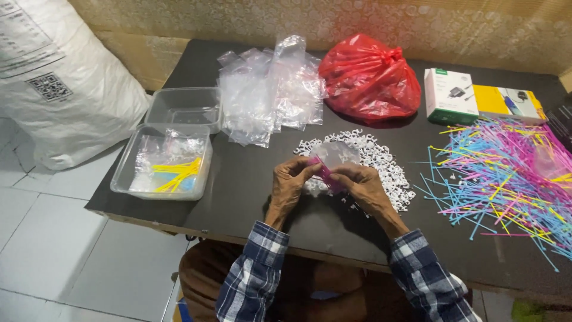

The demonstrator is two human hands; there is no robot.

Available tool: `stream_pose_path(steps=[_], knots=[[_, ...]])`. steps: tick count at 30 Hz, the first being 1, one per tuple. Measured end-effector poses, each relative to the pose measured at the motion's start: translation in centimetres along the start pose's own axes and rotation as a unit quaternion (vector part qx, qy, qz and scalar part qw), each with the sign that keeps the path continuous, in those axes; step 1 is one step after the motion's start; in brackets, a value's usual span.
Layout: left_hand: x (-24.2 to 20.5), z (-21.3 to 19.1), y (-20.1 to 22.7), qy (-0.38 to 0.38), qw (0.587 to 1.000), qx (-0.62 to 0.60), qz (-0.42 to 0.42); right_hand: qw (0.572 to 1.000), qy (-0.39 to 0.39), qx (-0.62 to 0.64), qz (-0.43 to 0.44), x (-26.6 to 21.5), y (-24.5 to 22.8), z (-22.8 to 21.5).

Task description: Packing small white plastic clips and colorful plastic sticks into small plastic bags on a table.

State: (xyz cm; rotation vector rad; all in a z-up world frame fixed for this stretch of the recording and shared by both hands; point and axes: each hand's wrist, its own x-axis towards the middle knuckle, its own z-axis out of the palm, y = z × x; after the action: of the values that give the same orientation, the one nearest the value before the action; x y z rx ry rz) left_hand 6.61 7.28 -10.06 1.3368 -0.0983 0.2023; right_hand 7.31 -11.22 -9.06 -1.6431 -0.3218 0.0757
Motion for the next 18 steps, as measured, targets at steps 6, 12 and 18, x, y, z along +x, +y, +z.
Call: stream_pose_path(steps=[6, 12, 18], knots=[[0.4, -0.2, -0.7, 0.002, 1.000, 0.009, 0.030, 0.999, 0.022, -0.023, -0.022, 0.0, 0.8, 0.0], [0.2, 0.1, -0.9, -0.026, 0.999, -0.011, 0.032, 0.999, 0.024, -0.008, -0.026, 0.1, 0.0, 0.7], [0.1, 0.1, -0.2, -0.024, 0.999, 0.019, 0.011, 0.995, 0.055, -0.060, -0.059, -0.2, -1.1, 1.4]])
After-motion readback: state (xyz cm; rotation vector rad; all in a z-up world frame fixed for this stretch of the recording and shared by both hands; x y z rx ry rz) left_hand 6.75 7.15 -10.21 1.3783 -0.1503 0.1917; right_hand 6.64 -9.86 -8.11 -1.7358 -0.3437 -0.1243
